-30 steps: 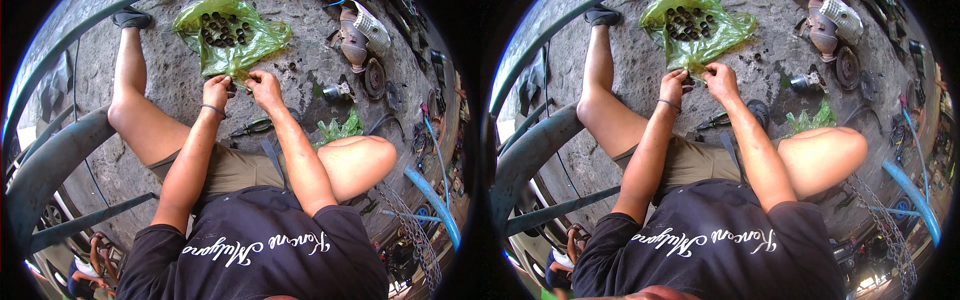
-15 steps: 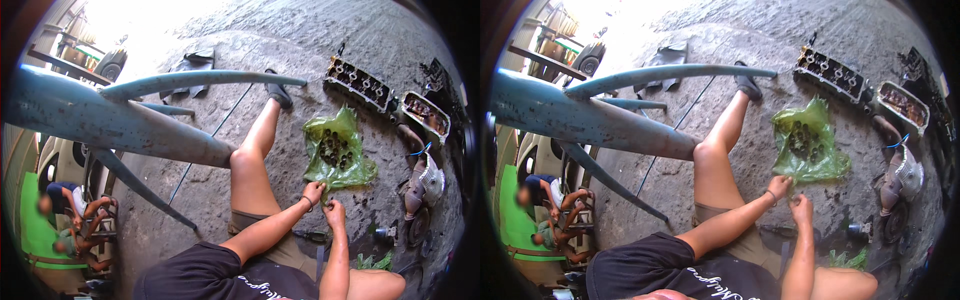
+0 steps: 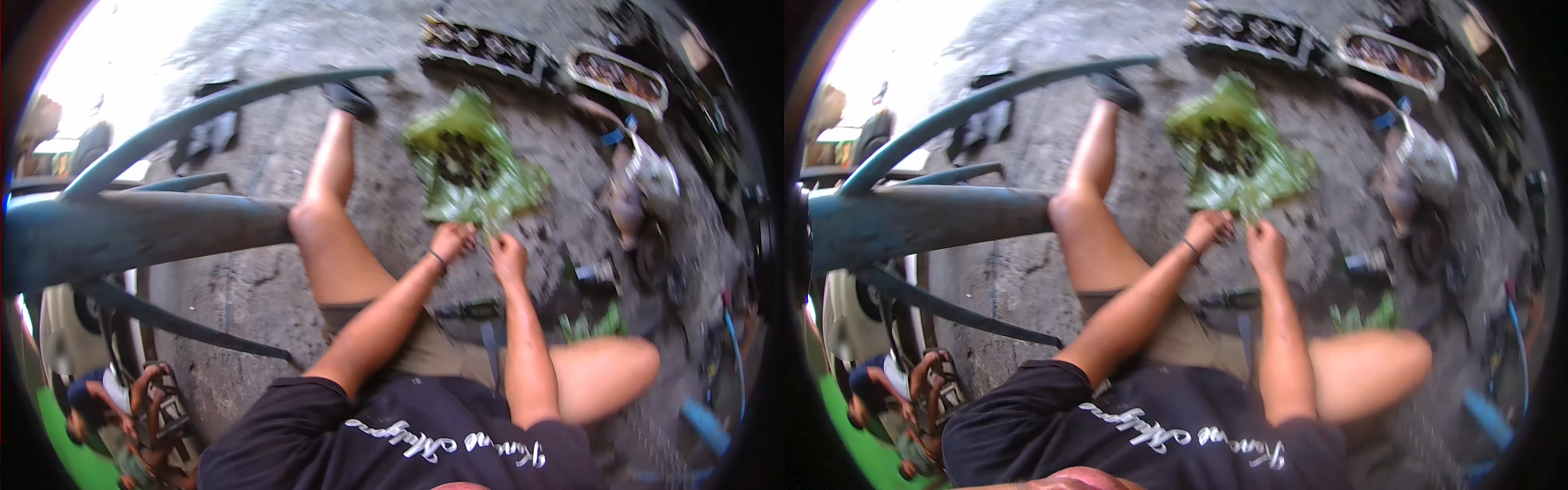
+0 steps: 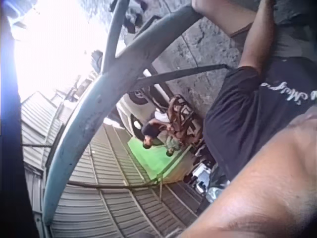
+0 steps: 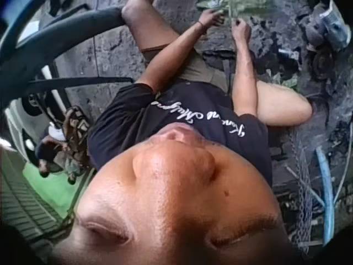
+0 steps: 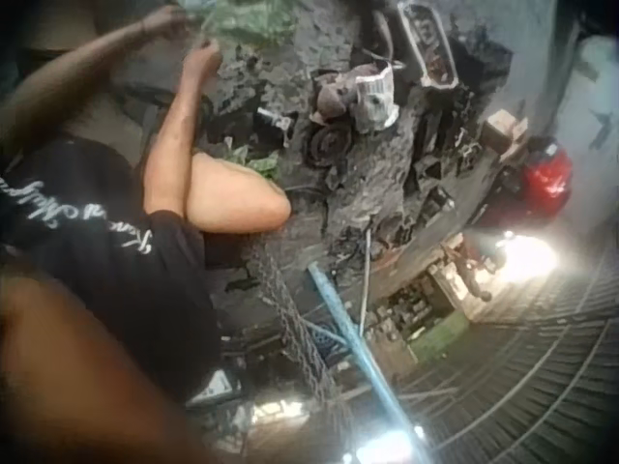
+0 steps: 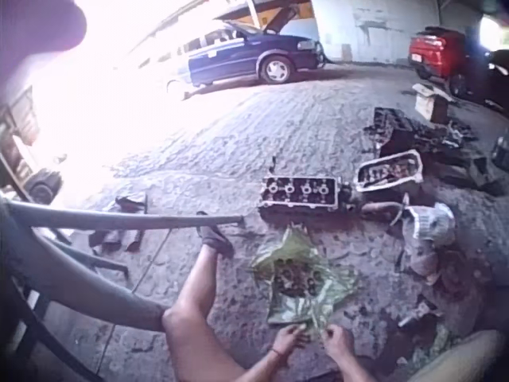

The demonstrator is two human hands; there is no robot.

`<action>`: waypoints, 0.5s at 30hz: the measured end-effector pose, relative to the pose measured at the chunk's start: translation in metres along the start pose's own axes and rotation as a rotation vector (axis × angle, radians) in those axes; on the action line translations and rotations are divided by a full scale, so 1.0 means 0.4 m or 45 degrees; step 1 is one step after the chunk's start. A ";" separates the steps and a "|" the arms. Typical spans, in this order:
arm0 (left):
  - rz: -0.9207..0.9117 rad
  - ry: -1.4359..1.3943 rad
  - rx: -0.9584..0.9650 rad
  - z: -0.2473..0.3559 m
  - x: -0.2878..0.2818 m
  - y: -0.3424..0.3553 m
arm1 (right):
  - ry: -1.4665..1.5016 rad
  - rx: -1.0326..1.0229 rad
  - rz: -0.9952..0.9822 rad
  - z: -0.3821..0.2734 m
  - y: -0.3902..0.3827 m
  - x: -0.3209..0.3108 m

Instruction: Organizing and cleaning small engine components such as lifters or shims from a cylinder head.

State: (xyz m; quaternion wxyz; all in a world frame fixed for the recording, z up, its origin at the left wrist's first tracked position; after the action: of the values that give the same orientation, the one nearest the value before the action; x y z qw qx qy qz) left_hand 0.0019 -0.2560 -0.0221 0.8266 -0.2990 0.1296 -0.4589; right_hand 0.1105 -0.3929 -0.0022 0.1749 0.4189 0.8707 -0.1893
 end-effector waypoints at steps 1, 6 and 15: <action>-0.019 -0.081 -0.061 0.025 0.030 -0.020 | 0.113 -0.053 -0.005 0.003 0.001 -0.002; 0.054 0.092 0.087 -0.007 0.026 -0.002 | 0.133 0.077 -0.139 -0.098 -0.022 -0.007; 0.268 0.107 0.180 -0.004 0.010 -0.005 | 0.377 0.293 0.030 -0.058 -0.030 -0.026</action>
State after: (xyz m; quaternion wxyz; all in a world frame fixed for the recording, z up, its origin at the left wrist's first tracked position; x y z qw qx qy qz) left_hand 0.0021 -0.2608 -0.0220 0.8830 -0.2053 0.1620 -0.3897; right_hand 0.1039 -0.3958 0.0249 -0.0020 0.4696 0.8545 -0.2219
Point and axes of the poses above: each hand's wrist, its own y-axis towards the middle knuckle, its own x-axis out of the palm, z = x × y, the point moved 4 cm from there along y, towards the middle knuckle, and after that the axes turned 10 degrees about y, right-handed, at the moved point
